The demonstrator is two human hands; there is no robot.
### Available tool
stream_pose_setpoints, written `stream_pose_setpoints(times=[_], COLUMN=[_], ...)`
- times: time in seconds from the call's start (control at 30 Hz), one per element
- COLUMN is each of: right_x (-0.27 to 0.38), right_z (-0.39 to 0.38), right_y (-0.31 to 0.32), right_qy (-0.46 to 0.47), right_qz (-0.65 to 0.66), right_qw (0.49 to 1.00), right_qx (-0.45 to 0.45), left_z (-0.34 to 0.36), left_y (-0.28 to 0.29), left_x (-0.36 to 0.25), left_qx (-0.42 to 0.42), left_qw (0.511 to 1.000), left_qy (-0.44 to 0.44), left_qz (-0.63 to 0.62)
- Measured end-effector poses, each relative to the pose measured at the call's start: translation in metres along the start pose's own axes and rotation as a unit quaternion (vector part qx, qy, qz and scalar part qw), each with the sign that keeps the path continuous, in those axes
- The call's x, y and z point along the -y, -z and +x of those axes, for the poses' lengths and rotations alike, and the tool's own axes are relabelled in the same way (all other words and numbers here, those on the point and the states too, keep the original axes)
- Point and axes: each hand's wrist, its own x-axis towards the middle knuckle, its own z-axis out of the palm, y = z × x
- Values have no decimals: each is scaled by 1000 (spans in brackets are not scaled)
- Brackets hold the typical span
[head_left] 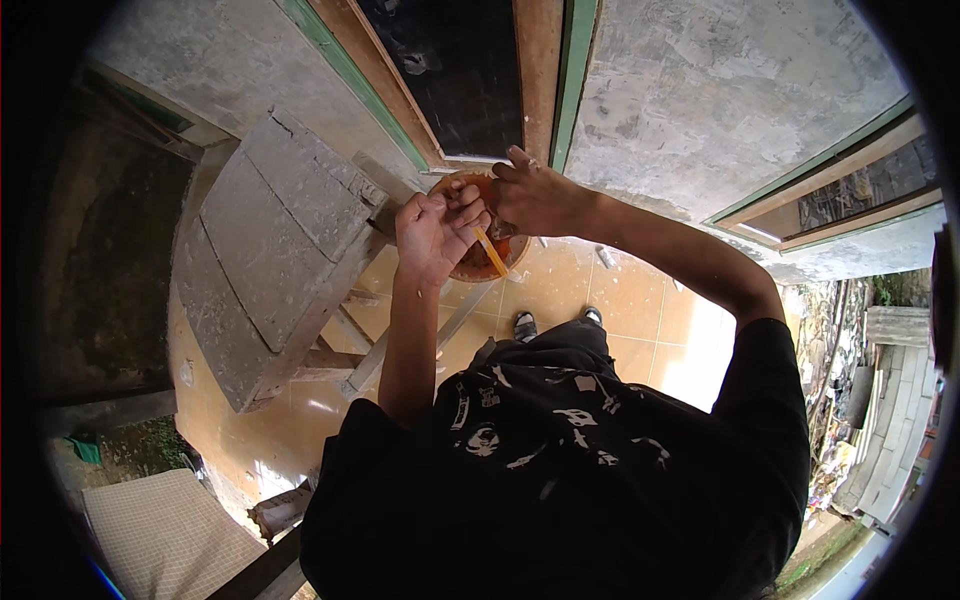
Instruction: The person applies compound to a wall with a putty knife, smoothing it out.
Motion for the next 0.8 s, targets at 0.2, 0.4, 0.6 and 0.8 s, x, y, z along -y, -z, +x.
stream_pose_setpoints(times=[0.2,0.4,0.6,0.8], right_x=[-11,-1,6,4], right_z=[-17,-34,-37,-48], right_y=[-12,-18,-30,-14], right_qy=[-43,-112,-105,-150], right_qz=[26,99,35,106], right_qw=[982,967,968,961], right_qx=[-181,-207,-226,-205], left_z=[0,2,7,4], left_y=[-11,-9,1,-3], left_x=[1,0,-4,-3], left_qx=[3,10,55,39], left_qw=[1000,1000,998,999], left_qy=[3,13,30,30], left_qz=[22,14,-10,-7])
